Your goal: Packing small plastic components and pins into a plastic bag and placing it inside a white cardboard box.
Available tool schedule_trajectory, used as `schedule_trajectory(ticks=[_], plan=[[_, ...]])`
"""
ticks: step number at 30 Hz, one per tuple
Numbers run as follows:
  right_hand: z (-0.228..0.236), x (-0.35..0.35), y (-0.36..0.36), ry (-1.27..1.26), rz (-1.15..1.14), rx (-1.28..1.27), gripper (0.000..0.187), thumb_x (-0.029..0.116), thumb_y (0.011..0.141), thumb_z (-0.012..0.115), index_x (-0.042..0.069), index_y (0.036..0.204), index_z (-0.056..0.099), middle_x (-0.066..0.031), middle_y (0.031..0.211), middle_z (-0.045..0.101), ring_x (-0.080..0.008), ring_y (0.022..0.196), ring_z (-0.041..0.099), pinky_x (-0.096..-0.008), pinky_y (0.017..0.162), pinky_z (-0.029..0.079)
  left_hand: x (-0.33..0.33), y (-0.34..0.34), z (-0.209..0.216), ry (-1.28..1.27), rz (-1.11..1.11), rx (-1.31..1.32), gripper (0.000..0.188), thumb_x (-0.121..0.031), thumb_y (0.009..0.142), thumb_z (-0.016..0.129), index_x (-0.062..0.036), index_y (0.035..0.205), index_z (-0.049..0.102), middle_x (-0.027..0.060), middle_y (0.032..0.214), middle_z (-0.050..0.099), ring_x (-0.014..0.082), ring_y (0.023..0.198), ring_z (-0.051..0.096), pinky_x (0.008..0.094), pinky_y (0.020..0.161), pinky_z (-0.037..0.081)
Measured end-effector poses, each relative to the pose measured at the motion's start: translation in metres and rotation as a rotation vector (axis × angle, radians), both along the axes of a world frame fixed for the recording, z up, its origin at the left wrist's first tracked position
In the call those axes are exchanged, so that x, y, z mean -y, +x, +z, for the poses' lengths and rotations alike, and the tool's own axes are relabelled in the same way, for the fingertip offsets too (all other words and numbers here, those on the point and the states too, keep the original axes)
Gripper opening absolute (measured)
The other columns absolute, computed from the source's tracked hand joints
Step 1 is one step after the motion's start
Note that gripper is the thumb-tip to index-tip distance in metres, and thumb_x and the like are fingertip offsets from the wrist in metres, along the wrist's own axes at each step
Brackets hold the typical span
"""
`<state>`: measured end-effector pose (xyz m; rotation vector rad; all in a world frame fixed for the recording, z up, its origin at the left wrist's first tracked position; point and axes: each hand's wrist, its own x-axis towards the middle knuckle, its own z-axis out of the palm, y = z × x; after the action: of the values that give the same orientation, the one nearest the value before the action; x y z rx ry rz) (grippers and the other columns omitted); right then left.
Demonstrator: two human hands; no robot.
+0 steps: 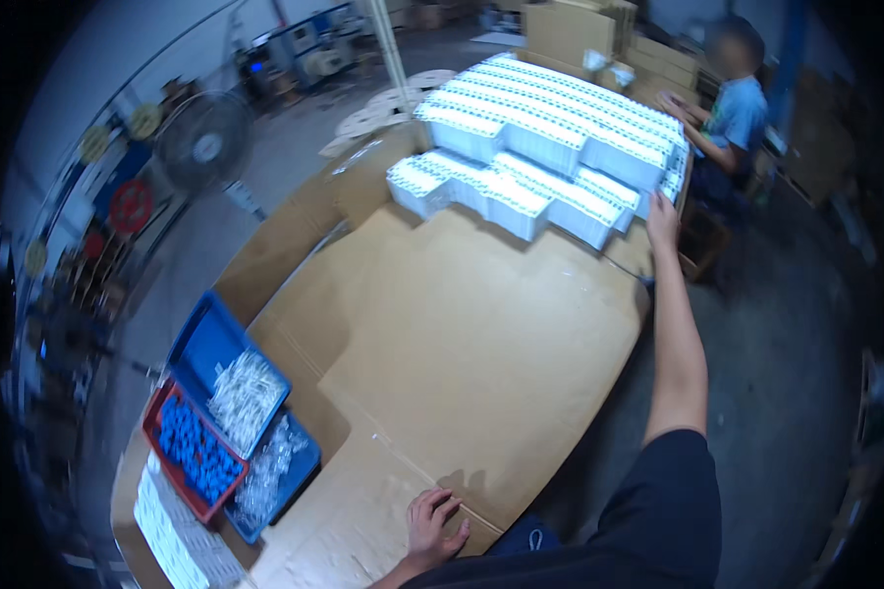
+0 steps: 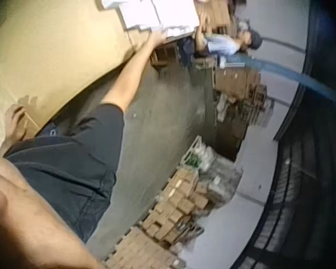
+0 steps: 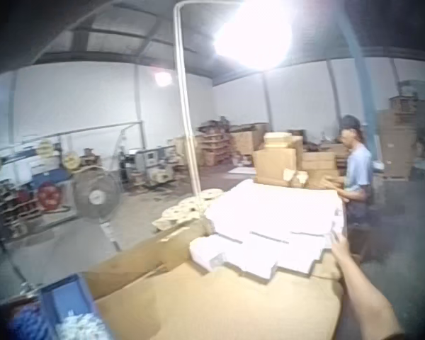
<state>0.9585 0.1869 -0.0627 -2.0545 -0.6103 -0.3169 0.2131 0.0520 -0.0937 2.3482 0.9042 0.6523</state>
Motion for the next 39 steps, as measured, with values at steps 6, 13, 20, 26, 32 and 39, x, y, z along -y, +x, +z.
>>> schedule_trajectory(ticks=[6, 13, 20, 26, 32, 39], plan=[[-0.017, 0.078, -0.198, 0.0, 0.439, 0.005, 0.038, 0.008, 0.1, 0.06, -0.004, 0.137, 0.06, -0.0206, 0.15, 0.056, -0.0332, 0.141, 0.052, -0.0392, 0.117, 0.039, 0.008, -0.002, 0.004, -0.015, 0.024, 0.005, 0.033, -0.032, 0.091, 0.071, -0.0117, 0.117, 0.07, 0.0124, 0.136, 0.058, 0.0335, 0.132, 0.052, 0.0493, 0.11, 0.04], [-0.003, 0.121, -0.467, -0.026, 0.801, -0.053, 0.029, -0.005, 0.096, 0.057, -0.008, 0.123, 0.066, -0.0224, 0.146, 0.058, -0.0352, 0.135, 0.056, -0.0417, 0.112, 0.046, 0.011, -0.006, -0.002, 0.018, 0.018, 0.191, 0.024, -0.026, 0.092, 0.069, -0.0094, 0.11, 0.066, 0.0141, 0.133, 0.056, 0.035, 0.131, 0.051, 0.0493, 0.11, 0.041], [0.011, 0.151, -0.63, -0.131, 1.417, -0.411, 0.025, 0.004, 0.099, 0.061, -0.007, 0.12, 0.068, -0.0228, 0.134, 0.065, -0.0334, 0.124, 0.064, -0.0405, 0.108, 0.049, 0.022, -0.037, -0.008, 0.151, 0.13, 0.158, 0.033, -0.022, 0.083, 0.075, -0.0038, 0.109, 0.068, 0.0163, 0.126, 0.059, 0.0383, 0.12, 0.055, 0.0506, 0.108, 0.041], [0.027, 0.166, -0.671, -0.091, 1.5, -0.143, 0.025, 0.013, 0.102, 0.063, -0.004, 0.117, 0.071, -0.0209, 0.127, 0.07, -0.0341, 0.12, 0.067, -0.0394, 0.104, 0.051, 0.04, -0.109, 0.005, 0.034, 0.307, 0.24, 0.018, -0.015, 0.086, 0.074, -0.0057, 0.102, 0.071, 0.0129, 0.118, 0.066, 0.0318, 0.117, 0.06, 0.0439, 0.102, 0.046], [0.013, 0.157, -0.679, -0.323, 1.49, -0.328, 0.021, 0.012, 0.102, 0.064, -0.003, 0.113, 0.073, -0.0157, 0.108, 0.076, -0.0258, 0.102, 0.073, -0.0343, 0.095, 0.055, 0.078, -0.22, 0.023, 0.006, 0.763, 0.318, 0.009, -0.011, 0.091, 0.071, -0.0061, 0.099, 0.072, 0.0089, 0.106, 0.07, 0.0279, 0.107, 0.064, 0.0421, 0.097, 0.048], [0.028, 0.115, -0.732, -0.391, 1.579, -0.335, 0.02, 0.009, 0.103, 0.063, -0.004, 0.113, 0.073, -0.0122, 0.104, 0.077, -0.0159, 0.095, 0.073, -0.0302, 0.087, 0.056, 0.12, -0.329, 0.009, 0.111, 1.08, 0.309, 0.007, -0.007, 0.09, 0.071, -0.0052, 0.097, 0.071, 0.0105, 0.105, 0.07, 0.0289, 0.103, 0.065, 0.0397, 0.09, 0.051]])
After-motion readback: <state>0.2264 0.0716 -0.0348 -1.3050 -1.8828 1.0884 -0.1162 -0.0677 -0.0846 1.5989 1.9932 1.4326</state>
